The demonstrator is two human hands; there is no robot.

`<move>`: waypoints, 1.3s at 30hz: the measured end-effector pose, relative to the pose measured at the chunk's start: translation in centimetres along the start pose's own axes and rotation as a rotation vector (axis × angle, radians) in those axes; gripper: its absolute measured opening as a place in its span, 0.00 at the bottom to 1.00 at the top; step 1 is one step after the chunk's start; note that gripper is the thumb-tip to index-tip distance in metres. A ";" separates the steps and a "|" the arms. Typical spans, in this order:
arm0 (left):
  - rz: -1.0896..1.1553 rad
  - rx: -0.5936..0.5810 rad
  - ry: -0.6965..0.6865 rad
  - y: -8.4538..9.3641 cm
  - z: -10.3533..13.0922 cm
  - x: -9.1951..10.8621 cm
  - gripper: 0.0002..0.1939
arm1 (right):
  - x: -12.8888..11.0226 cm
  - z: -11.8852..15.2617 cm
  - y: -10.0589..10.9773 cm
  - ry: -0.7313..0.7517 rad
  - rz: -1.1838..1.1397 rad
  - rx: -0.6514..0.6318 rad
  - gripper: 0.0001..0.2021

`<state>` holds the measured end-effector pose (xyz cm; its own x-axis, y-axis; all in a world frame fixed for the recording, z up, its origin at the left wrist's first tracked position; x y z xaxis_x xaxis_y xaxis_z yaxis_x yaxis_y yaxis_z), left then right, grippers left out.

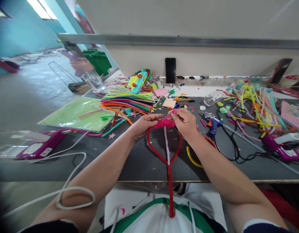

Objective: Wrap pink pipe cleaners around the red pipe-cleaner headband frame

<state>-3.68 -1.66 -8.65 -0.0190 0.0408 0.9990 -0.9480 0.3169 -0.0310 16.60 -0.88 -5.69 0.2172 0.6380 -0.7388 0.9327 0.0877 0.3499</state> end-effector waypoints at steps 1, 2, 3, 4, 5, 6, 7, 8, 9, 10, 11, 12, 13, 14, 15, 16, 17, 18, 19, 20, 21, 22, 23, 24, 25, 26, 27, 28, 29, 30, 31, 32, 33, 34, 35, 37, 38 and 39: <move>0.066 -0.016 -0.002 -0.1 0.1 0.2 0.26 | -0.3 0.0 0.3 0.002 -0.003 0.005 0.11; 0.125 -0.031 -0.009 -0.2 0.2 0.3 0.27 | -0.6 0.0 0.6 0.005 -0.007 0.018 0.11; 0.173 -0.043 -0.020 -0.4 0.3 0.5 0.27 | -0.9 0.0 0.9 0.010 -0.009 0.035 0.12; 0.209 -0.054 -0.033 -0.5 0.4 0.7 0.27 | -1.3 -0.1 1.2 0.020 -0.005 0.053 0.12; 0.233 -0.063 -0.046 -0.6 0.5 0.9 0.27 | -1.6 -0.1 1.6 0.034 0.007 0.067 0.12; 0.248 -0.067 -0.056 -0.8 0.6 1.1 0.26 | -1.8 -0.1 1.9 0.049 0.022 0.078 0.12; 0.257 -0.067 -0.062 -0.9 0.7 1.2 0.26 | -2.1 -0.1 2.2 0.062 0.039 0.087 0.12; 0.261 -0.065 -0.067 -1.0 0.7 1.4 0.26 | -2.3 -0.1 2.4 0.073 0.054 0.091 0.12; 0.265 -0.060 -0.072 -1.1 0.8 1.5 0.26 | -2.4 -0.1 2.6 0.082 0.065 0.095 0.12; 0.268 -0.053 -0.076 -1.2 0.8 1.6 0.26 | -2.5 -0.2 2.8 0.087 0.071 0.099 0.12; 0.272 -0.048 -0.081 -1.2 0.8 1.6 0.26 | -2.5 -0.2 2.9 0.092 0.076 0.101 0.11; 0.277 -0.045 -0.084 -1.3 0.7 1.6 0.25 | -2.4 -0.3 2.9 0.100 0.079 0.101 0.11; 0.283 -0.045 -0.085 -1.4 0.6 1.5 0.25 | -2.3 -0.4 2.9 0.108 0.084 0.099 0.11; 0.287 -0.049 -0.084 -1.4 0.5 1.4 0.25 | -2.1 -0.5 2.8 0.116 0.092 0.097 0.11; 0.291 -0.053 -0.084 -1.5 0.3 1.3 0.25 | -1.8 -0.6 2.8 0.120 0.105 0.095 0.11; 0.294 -0.057 -0.086 -1.5 0.1 1.1 0.24 | -1.5 -0.7 2.7 0.118 0.122 0.093 0.11; 0.296 -0.061 -0.088 -1.5 -0.2 0.9 0.24 | -1.2 -0.8 2.5 0.110 0.142 0.090 0.11; 0.296 -0.064 -0.087 -1.5 -0.5 0.6 0.24 | -0.8 -1.0 2.4 0.098 0.164 0.085 0.11; 0.293 -0.066 -0.085 -1.5 -0.7 0.3 0.25 | -0.5 -1.1 2.3 0.086 0.185 0.079 0.12; 0.287 -0.069 -0.079 -1.5 -1.0 0.1 0.25 | -0.1 -1.2 2.2 0.077 0.202 0.072 0.12; 0.276 -0.069 -0.072 -1.4 -1.2 -0.1 0.26 | 0.3 -1.3 2.0 0.071 0.215 0.064 0.13; 0.259 -0.065 -0.063 -1.3 -1.4 -0.4 0.27 | 0.6 -1.3 1.9 0.065 0.223 0.058 0.13; 0.237 -0.054 -0.061 -1.1 -1.6 -0.5 0.27 | 1.0 -1.4 1.8 0.060 0.229 0.053 0.13; 0.211 -0.035 -0.071 -0.9 -1.7 -0.6 0.27 | 1.3 -1.4 1.8 0.054 0.229 0.050 0.13; 0.182 -0.013 -0.090 -0.7 -1.8 -0.7 0.27 | 1.6 -1.4 1.7 0.049 0.224 0.045 0.13; 0.151 0.013 -0.116 -0.4 -1.8 -0.6 0.26 | 1.9 -1.4 1.6 0.043 0.214 0.040 0.13; 0.116 0.042 -0.145 -0.1 -1.8 -0.5 0.26 | 2.1 -1.4 1.6 0.040 0.205 0.030 0.13; 0.068 0.071 -0.170 0.2 -1.7 -0.2 0.25 | 2.3 -1.4 1.5 0.041 0.198 0.017 0.13; 0.001 0.090 -0.181 0.5 -1.7 0.1 0.24 | 2.4 -1.4 1.4 0.049 0.194 0.006 0.13; -0.084 0.103 -0.183 0.7 -1.7 0.6 0.24 | 2.5 -1.5 1.3 0.064 0.195 -0.001 0.13; -0.187 0.105 -0.181 0.8 -1.7 1.1 0.22 | 2.6 -1.5 1.2 0.085 0.201 -0.002 0.12; -0.301 0.092 -0.179 0.7 -1.7 1.7 0.21 | 2.6 -1.6 1.2 0.110 0.212 0.003 0.12; -0.406 0.084 -0.192 0.5 -1.9 2.3 0.19 | 2.7 -1.7 1.1 0.136 0.225 0.011 0.12; -0.499 0.067 -0.217 0.1 -2.0 2.9 0.17 | 2.7 -1.8 1.1 0.160 0.242 0.019 0.13; -0.568 0.058 -0.248 -0.4 -2.3 3.4 0.15 | 2.7 -1.9 1.1 0.175 0.262 0.023 0.13; -0.618 0.067 -0.312 -1.4 -2.8 4.3 0.13 | 2.8 -2.0 1.1 0.180 0.296 0.013 0.14; -0.623 0.088 -0.346 -1.9 -3.0 4.6 0.13 | 2.8 -2.1 1.1 0.174 0.305 0.001 0.14; -0.623 0.112 -0.380 -2.4 -3.2 4.8 0.13 | 2.8 -2.1 1.1 0.167 0.308 -0.011 0.14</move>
Point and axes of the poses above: each hand's wrist, its own z-axis away from the middle knuckle, its own y-axis out of the back of the hand, x = y × z, the point moved 1 cm from there along -z, towards the middle knuckle, and after that the axes turned 7 degrees about -x, right-handed, at the moved point
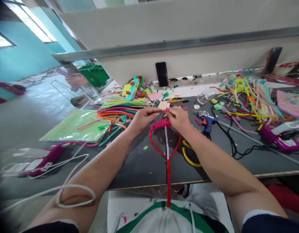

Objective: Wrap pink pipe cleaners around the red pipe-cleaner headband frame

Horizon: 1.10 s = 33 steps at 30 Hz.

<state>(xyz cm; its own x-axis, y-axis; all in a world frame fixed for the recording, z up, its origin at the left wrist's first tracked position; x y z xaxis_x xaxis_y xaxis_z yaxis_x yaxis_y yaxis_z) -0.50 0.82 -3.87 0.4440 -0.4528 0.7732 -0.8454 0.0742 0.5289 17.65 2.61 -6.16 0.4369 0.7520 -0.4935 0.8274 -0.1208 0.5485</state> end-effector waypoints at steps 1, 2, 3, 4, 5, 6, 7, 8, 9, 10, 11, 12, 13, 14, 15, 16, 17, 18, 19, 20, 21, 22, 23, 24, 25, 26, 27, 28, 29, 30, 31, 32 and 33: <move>-0.008 0.031 -0.027 -0.3 -0.2 0.3 0.12 | 0.0 0.0 0.0 -0.005 -0.002 -0.010 0.14; -0.022 0.053 -0.055 -0.5 -0.3 0.6 0.12 | 0.0 -0.1 0.0 -0.009 -0.004 -0.018 0.13; -0.036 0.066 -0.083 -0.8 -0.4 0.9 0.11 | -0.1 -0.1 0.0 -0.009 -0.004 -0.023 0.13; -0.047 0.076 -0.109 -0.9 -0.4 1.1 0.11 | -0.1 -0.2 0.0 -0.009 0.000 -0.029 0.13; -0.052 0.084 -0.131 -1.0 -0.4 1.2 0.11 | -0.3 -0.3 0.0 -0.009 0.006 -0.036 0.13; -0.055 0.097 -0.148 -1.0 -0.3 1.4 0.11 | -0.4 -0.4 -0.1 -0.009 0.013 -0.048 0.12; -0.056 0.110 -0.161 -1.0 -0.2 1.5 0.11 | -0.6 -0.5 -0.1 -0.010 0.020 -0.060 0.12; -0.059 0.125 -0.175 -1.0 -0.2 1.6 0.11 | -0.8 -0.7 -0.2 -0.010 0.025 -0.070 0.12; -0.068 0.138 -0.189 -0.9 -0.1 1.7 0.11 | -1.0 -0.8 -0.2 -0.008 0.029 -0.079 0.12; -0.086 0.151 -0.205 -0.8 0.0 1.8 0.10 | -1.2 -1.0 -0.3 -0.003 0.033 -0.090 0.12; -0.112 0.164 -0.222 -0.7 0.0 1.9 0.09 | -1.3 -1.1 -0.3 0.007 0.037 -0.101 0.12; -0.146 0.180 -0.238 -0.7 0.0 2.0 0.08 | -1.5 -1.2 -0.4 0.017 0.042 -0.109 0.12; -0.183 0.196 -0.252 -0.6 0.0 2.2 0.07 | -1.6 -1.2 -0.5 0.027 0.050 -0.114 0.13; -0.223 0.210 -0.265 -0.5 0.0 2.3 0.05 | -1.7 -1.3 -0.6 0.033 0.060 -0.117 0.13; -0.263 0.216 -0.279 -0.4 -0.1 2.4 0.04 | -1.7 -1.3 -0.7 0.033 0.069 -0.112 0.12; -0.300 0.214 -0.294 -0.4 -0.2 2.5 0.03 | -1.7 -1.4 -0.7 0.027 0.076 -0.104 0.11; -0.336 0.208 -0.312 -0.3 -0.3 2.5 0.03 | -1.7 -1.4 -0.8 0.016 0.082 -0.100 0.10; -0.371 0.199 -0.331 -0.3 -0.4 2.6 0.04 | -1.6 -1.4 -0.7 0.002 0.081 -0.100 0.09; -0.403 0.188 -0.347 -0.3 -0.5 2.6 0.04 | -1.5 -1.5 -0.7 -0.015 0.070 -0.103 0.09; -0.430 0.177 -0.359 -0.2 -0.6 2.5 0.05 | -1.5 -1.6 -0.5 -0.031 0.045 -0.113 0.08; -0.451 0.167 -0.367 -0.2 -0.7 2.5 0.05 | -1.4 -1.6 -0.4 -0.049 0.004 -0.130 0.07; -0.466 0.158 -0.373 -0.2 -0.7 2.4 0.05 | -1.3 -1.7 -0.2 -0.074 -0.055 -0.151 0.08; -0.474 0.150 -0.377 -0.1 -0.8 2.4 0.05 | -1.1 -1.7 0.0 -0.109 -0.134 -0.177 0.09; -0.477 0.146 -0.383 -0.2 -0.9 2.3 0.05 | -1.0 -1.7 0.2 -0.152 -0.229 -0.209 0.10; -0.477 0.145 -0.388 -0.2 -0.9 2.2 0.05 | -0.9 -1.8 0.3 -0.199 -0.332 -0.246 0.11; -0.475 0.148 -0.391 -0.2 -1.0 2.2 0.06 | -0.8 -1.8 0.4 -0.245 -0.433 -0.279 0.12; -0.473 0.153 -0.393 -0.3 -1.0 2.1 0.06 | -0.7 -1.8 0.5 -0.286 -0.522 -0.304 0.13; -0.472 0.158 -0.391 -0.4 -1.1 2.0 0.06 | -0.7 -1.8 0.5 -0.317 -0.591 -0.323 0.12; -0.471 0.163 -0.386 -0.6 -1.1 1.9 0.06 | -0.6 -1.9 0.5 -0.340 -0.636 -0.332 0.11; -0.470 0.167 -0.378 -0.7 -1.1 1.8 0.06 | -0.6 -1.9 0.4 -0.357 -0.658 -0.334 0.10; -0.466 0.170 -0.369 -0.9 -1.1 1.6 0.06 | -0.6 -2.0 0.4 -0.370 -0.662 -0.336 0.09; -0.460 0.173 -0.359 -1.0 -1.1 1.5 0.06 | -0.6 -2.0 0.2 -0.380 -0.651 -0.339 0.08; -0.452 0.178 -0.347 -1.2 -1.0 1.4 0.06 | -0.5 -2.0 0.1 -0.387 -0.627 -0.339 0.08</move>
Point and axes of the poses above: each hand's wrist, its own z-axis away from the middle knuckle, its own y-axis out of the back of the hand, x = y × z, the point moved 1 cm from there along -z, towards the middle knuckle, and after that the axes turned 7 degrees about -x, right-handed, at the moved point
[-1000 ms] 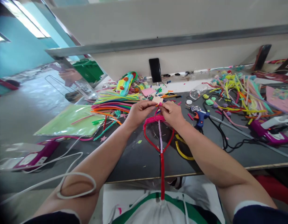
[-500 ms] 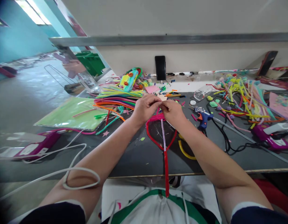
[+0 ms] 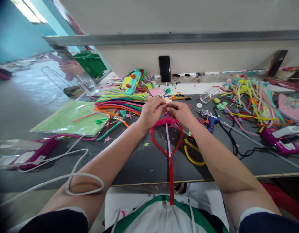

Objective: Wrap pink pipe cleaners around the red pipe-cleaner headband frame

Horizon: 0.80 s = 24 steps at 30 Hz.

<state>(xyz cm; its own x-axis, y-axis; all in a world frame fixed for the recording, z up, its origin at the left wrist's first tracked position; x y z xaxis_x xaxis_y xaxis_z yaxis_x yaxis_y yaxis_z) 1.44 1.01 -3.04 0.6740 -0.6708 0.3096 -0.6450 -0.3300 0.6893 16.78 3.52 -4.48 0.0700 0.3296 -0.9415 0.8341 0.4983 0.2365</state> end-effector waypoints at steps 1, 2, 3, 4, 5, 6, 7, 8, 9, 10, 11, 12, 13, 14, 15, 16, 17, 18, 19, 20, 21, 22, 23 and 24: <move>0.007 0.005 0.015 -0.2 0.1 0.0 0.06 | 0.1 -0.1 -0.1 -0.005 0.032 0.020 0.08; 0.016 0.011 0.030 -0.3 0.2 0.0 0.06 | 0.2 -0.1 -0.2 -0.004 0.073 0.052 0.08; 0.028 0.018 0.046 -0.4 0.2 0.1 0.06 | 0.4 -0.2 -0.3 0.004 0.124 0.095 0.08; 0.041 0.027 0.063 -0.5 0.3 0.1 0.06 | 0.5 -0.2 -0.4 0.017 0.178 0.150 0.07; 0.056 0.036 0.083 -0.5 0.4 0.2 0.06 | 0.6 -0.2 -0.5 0.032 0.228 0.208 0.06; 0.074 0.044 0.105 -0.6 0.4 0.3 0.06 | 0.7 -0.2 -0.6 0.042 0.262 0.256 0.05; 0.095 0.051 0.129 -0.6 0.4 0.3 0.06 | 0.7 -0.2 -0.8 0.044 0.274 0.288 0.04; 0.118 0.061 0.155 -0.7 0.4 0.3 0.07 | 0.7 -0.1 -0.9 0.035 0.259 0.306 0.04; 0.143 0.070 0.180 -0.7 0.4 0.3 0.08 | 0.7 -0.1 -1.1 0.016 0.219 0.312 0.04; 0.167 0.077 0.203 -0.7 0.5 0.3 0.10 | 0.7 0.0 -1.2 -0.011 0.160 0.307 0.04; 0.189 0.082 0.222 -0.8 0.5 0.3 0.12 | 0.7 0.0 -1.3 -0.038 0.098 0.299 0.05; 0.210 0.086 0.236 -0.9 0.5 0.2 0.14 | 0.6 0.1 -1.4 -0.061 0.047 0.296 0.05; 0.228 0.088 0.245 -0.9 0.5 0.1 0.16 | 0.6 0.1 -1.4 -0.075 0.013 0.298 0.06; 0.247 0.089 0.250 -1.0 0.5 0.0 0.16 | 0.6 0.2 -1.4 -0.080 -0.003 0.304 0.06; 0.266 0.089 0.254 -1.1 0.6 -0.1 0.17 | 0.6 0.2 -1.4 -0.079 -0.007 0.309 0.06; 0.289 0.090 0.259 -1.1 0.6 -0.3 0.16 | 0.6 0.2 -1.3 -0.074 -0.005 0.312 0.07; 0.316 0.091 0.266 -1.2 0.6 -0.3 0.16 | 0.6 0.2 -1.2 -0.069 0.000 0.310 0.07; 0.346 0.093 0.274 -1.2 0.6 -0.4 0.15 | 0.7 0.2 -1.2 -0.067 0.003 0.306 0.07; 0.377 0.095 0.284 -1.2 0.6 -0.5 0.14 | 0.7 0.2 -1.2 -0.063 0.005 0.302 0.07; 0.406 0.096 0.293 -1.3 0.6 -0.5 0.13 | 0.7 0.2 -1.2 -0.055 0.005 0.302 0.06; 0.431 0.096 0.300 -1.3 0.6 -0.5 0.12 | 0.6 0.2 -1.2 -0.045 0.004 0.301 0.06; 0.450 0.097 0.305 -1.3 0.5 -0.5 0.12 | 0.5 0.2 -1.3 -0.034 0.000 0.299 0.06; 0.463 0.099 0.307 -1.3 0.5 -0.4 0.12 | 0.3 0.2 -1.4 -0.022 -0.005 0.295 0.06; 0.474 0.101 0.306 -1.3 0.5 -0.4 0.12 | 0.2 0.3 -1.5 -0.010 -0.008 0.289 0.06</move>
Point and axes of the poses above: each hand's wrist, its own z-axis away from the middle knuckle, its own y-axis out of the back of the hand, x = y × z, the point moved 1 cm from there along -z, towards the middle knuckle, and after that the axes turned 7 degrees about -x, right-handed, at the moved point
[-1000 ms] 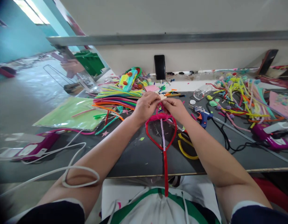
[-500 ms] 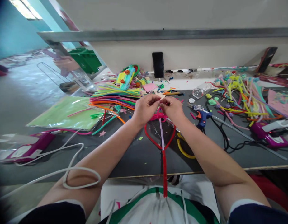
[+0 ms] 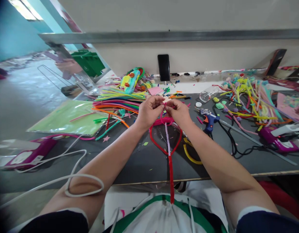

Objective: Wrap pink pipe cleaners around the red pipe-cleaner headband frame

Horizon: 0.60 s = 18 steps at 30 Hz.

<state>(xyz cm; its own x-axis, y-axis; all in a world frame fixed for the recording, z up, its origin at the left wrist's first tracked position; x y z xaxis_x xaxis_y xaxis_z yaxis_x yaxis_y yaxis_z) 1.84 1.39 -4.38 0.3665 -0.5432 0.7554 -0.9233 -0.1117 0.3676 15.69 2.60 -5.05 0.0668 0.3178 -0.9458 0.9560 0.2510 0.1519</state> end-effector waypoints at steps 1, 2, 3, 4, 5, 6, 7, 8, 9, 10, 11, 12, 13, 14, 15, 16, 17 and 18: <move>0.009 0.000 -0.001 0.0 0.0 0.0 0.12 | -0.1 0.1 -0.1 0.009 0.002 -0.006 0.05; 0.015 -0.004 0.000 0.0 0.0 0.1 0.12 | -0.3 0.1 -0.2 0.015 0.010 -0.010 0.05; 0.014 -0.013 0.004 0.1 0.1 0.1 0.11 | -0.3 0.2 -0.2 0.021 0.022 -0.010 0.04; 0.008 -0.024 0.010 0.1 0.1 0.2 0.10 | -0.3 0.2 -0.2 0.026 0.033 -0.008 0.03; -0.003 -0.036 0.017 0.2 0.1 0.2 0.09 | -0.3 0.2 -0.2 0.030 0.040 -0.008 0.03; -0.014 -0.043 0.025 0.2 0.1 0.2 0.08 | -0.2 0.2 -0.1 0.033 0.044 -0.011 0.04; -0.021 -0.045 0.031 0.2 0.2 0.2 0.07 | -0.2 0.1 -0.1 0.036 0.045 -0.019 0.04; -0.023 -0.041 0.034 0.2 0.2 0.2 0.06 | -0.1 0.1 0.0 0.039 0.043 -0.031 0.04; -0.018 -0.033 0.039 0.2 0.1 0.1 0.05 | 0.1 0.0 0.1 0.040 0.039 -0.047 0.05; -0.008 -0.024 0.048 0.2 0.1 0.0 0.04 | 0.2 0.0 0.1 0.040 0.033 -0.066 0.05; 0.008 -0.013 0.062 0.2 0.1 -0.1 0.04 | 0.3 -0.1 0.2 0.040 0.025 -0.088 0.05; 0.029 -0.002 0.080 0.1 0.0 -0.2 0.03 | 0.5 -0.1 0.3 0.038 0.014 -0.109 0.05; 0.056 0.010 0.101 0.1 -0.1 -0.4 0.03 | 0.6 -0.2 0.3 0.035 -0.001 -0.125 0.05; 0.087 0.022 0.123 0.1 -0.2 -0.5 0.02 | 0.8 -0.2 0.4 0.032 -0.018 -0.135 0.05; 0.118 0.033 0.145 0.2 -0.2 -0.6 0.02 | 1.0 -0.3 0.4 0.025 -0.035 -0.142 0.06; 0.149 0.045 0.169 0.3 -0.3 -0.8 0.02 | 1.2 -0.3 0.5 0.013 -0.053 -0.147 0.06; 0.177 0.057 0.196 0.4 -0.4 -0.9 0.02 | 1.4 -0.4 0.6 -0.005 -0.072 -0.150 0.06; 0.202 0.073 0.225 0.6 -0.5 -1.1 0.03 | 1.6 -0.4 0.7 -0.027 -0.093 -0.150 0.06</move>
<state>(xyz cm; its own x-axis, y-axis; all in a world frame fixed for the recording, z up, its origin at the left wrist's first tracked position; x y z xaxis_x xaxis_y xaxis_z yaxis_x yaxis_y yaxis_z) 0.96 2.34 -4.72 0.1839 -0.3632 0.9134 -0.9828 -0.0848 0.1642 16.33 3.65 -6.30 -0.0107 0.2628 -0.9648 0.9050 0.4129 0.1024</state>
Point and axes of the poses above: each hand's wrist, its own z-axis away from the middle knuckle, its own y-axis out of the back of the hand, x = y × z, the point moved 1 cm from there along -z, towards the middle knuckle, and after that the axes turned 7 degrees about -x, right-handed, at the moved point
